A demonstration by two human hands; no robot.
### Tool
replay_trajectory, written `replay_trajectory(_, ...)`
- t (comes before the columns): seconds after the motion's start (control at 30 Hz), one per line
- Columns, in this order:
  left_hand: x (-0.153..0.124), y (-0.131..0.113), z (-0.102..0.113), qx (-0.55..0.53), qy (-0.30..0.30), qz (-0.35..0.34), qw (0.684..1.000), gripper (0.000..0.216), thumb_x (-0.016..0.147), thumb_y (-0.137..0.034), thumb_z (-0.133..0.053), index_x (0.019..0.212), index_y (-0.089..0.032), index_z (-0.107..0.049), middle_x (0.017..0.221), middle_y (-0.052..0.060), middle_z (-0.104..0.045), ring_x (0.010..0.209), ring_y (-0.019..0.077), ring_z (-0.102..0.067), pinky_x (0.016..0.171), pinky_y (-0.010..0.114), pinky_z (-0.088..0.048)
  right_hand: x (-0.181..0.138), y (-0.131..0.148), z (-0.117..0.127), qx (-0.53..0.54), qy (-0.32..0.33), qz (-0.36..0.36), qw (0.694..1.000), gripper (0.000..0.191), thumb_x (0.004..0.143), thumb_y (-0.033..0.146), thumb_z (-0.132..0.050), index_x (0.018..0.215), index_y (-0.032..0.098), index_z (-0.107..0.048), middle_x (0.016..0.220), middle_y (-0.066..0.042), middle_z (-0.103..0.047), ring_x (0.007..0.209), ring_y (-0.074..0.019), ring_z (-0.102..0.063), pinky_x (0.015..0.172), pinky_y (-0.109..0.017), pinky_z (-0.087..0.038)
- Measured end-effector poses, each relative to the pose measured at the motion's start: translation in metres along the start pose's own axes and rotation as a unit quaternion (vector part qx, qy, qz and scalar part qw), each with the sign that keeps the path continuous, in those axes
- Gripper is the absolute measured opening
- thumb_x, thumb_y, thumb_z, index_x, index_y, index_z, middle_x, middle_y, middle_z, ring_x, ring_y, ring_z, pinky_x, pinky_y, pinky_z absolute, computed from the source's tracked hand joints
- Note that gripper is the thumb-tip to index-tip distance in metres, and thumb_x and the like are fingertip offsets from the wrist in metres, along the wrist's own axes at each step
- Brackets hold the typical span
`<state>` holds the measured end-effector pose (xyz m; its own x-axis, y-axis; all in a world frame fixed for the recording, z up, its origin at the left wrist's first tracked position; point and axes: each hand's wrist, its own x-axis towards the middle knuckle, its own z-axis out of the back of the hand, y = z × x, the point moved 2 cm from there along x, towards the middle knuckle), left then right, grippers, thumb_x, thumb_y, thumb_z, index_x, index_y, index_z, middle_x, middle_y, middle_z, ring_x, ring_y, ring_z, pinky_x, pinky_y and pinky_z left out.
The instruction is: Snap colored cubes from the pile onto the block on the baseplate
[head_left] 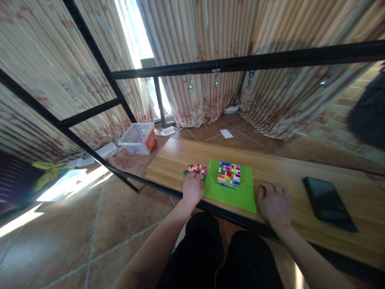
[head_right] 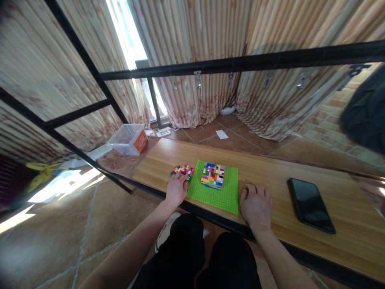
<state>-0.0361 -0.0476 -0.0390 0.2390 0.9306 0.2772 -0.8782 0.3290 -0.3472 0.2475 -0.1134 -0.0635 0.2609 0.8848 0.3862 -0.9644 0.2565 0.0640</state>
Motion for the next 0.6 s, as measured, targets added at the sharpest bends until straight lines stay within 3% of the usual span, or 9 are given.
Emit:
replay_trajectory(0.43, -0.005, 0.007, 0.003, 0.046, -0.017, -0.020, 0.999, 0.017, 0.094, -0.018, -0.050, 0.093, -0.017, -0.067, 0.097, 0.009, -0.068, 0.097, 0.0241, -0.060, 0.089, 0.037, -0.048, 0.000, -0.003, -0.003, 0.003, 0.001, -0.006, 1.000, 0.031, 0.094, 0.028, -0.042, 0.106, 0.013, -0.067, 0.105, -0.016, -0.065, 0.095, -0.0288, -0.053, 0.076, -0.037, -0.035)
replay_trajectory(0.6, -0.007, 0.010, 0.010, 0.021, -0.008, 0.018, 1.000, 0.016, 0.094, -0.016, -0.049, 0.091, -0.018, -0.065, 0.093, 0.008, -0.068, 0.093, 0.0226, -0.062, 0.086, 0.035, -0.049, 0.000, -0.002, -0.002, 0.008, -0.001, -0.002, 1.000, 0.031, 0.093, 0.027, -0.042, 0.105, 0.013, -0.067, 0.106, -0.016, -0.065, 0.093, -0.0277, -0.053, 0.078, -0.038, -0.036)
